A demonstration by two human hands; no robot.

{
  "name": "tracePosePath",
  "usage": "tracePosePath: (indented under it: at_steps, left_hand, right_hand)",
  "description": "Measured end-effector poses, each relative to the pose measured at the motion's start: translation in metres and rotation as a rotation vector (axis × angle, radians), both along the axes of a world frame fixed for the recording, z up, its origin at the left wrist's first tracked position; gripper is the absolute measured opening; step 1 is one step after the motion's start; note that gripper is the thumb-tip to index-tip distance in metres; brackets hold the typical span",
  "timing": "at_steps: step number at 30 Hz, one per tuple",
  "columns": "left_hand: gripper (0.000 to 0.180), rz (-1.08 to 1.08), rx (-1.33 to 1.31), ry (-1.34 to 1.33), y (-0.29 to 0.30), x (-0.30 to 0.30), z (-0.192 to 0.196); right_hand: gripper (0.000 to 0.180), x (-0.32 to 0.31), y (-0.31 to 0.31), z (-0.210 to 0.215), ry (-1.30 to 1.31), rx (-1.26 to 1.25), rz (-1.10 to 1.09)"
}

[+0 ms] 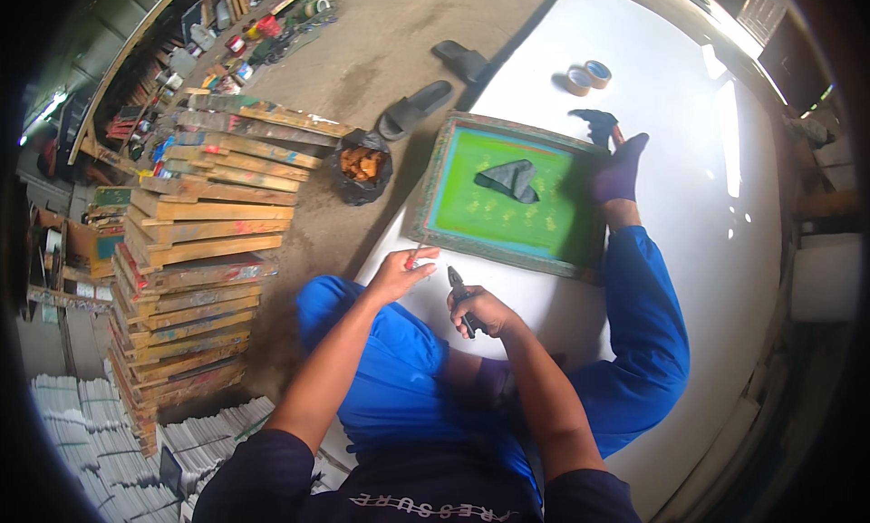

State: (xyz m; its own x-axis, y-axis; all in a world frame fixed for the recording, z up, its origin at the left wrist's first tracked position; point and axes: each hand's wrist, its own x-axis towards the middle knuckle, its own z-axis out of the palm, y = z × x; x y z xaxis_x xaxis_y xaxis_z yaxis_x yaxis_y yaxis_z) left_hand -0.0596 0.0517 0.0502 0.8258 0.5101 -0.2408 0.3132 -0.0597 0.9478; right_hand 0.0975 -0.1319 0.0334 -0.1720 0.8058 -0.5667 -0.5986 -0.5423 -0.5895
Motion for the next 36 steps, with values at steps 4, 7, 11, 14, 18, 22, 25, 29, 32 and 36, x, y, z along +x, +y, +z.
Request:
tracePosePath:
  at_steps: [4,7,11,14,18,22,25,29,32,36]
  left_hand:
    - [0.033,-0.046,-0.059,0.148,0.015,-0.024,0.005]
    - [0.029,0.064,-0.135,0.171,0.016,-0.037,0.002]
    - [0.028,0.126,-0.234,0.252,0.021,-0.038,0.009]
    - [0.03,0.142,-0.245,0.196,0.026,-0.039,-0.015]
    - [0.029,0.164,-0.298,0.157,0.024,-0.033,-0.021]
    - [0.028,0.186,-0.286,0.225,0.023,-0.023,-0.027]
    - [0.031,0.279,-0.29,0.28,0.028,-0.026,-0.047]
    - [0.04,0.392,-0.108,0.444,0.029,-0.025,-0.066]
    - [0.046,0.348,0.134,0.511,0.025,-0.018,-0.069]
    - [0.05,0.276,0.385,0.499,0.018,-0.009,-0.066]
  right_hand:
    - [0.014,-0.035,0.029,-0.008,0.049,0.001,0.123]
    - [0.015,-0.045,0.041,-0.01,0.107,-0.002,0.17]
    - [0.02,-0.04,0.048,-0.011,0.133,-0.043,0.169]
    - [0.031,-0.035,0.051,-0.004,0.073,-0.059,0.227]
    - [0.04,-0.03,0.049,-0.004,0.104,-0.078,0.22]
    - [0.047,-0.023,0.044,-0.039,0.216,-0.091,0.221]
    - [0.055,-0.026,0.039,-0.037,0.258,-0.135,0.23]
    - [0.06,-0.024,0.024,-0.021,0.165,-0.147,0.165]
    - [0.054,-0.021,0.008,-0.018,0.014,-0.156,-0.005]
    - [0.037,-0.01,-0.012,-0.031,-0.185,-0.185,-0.212]
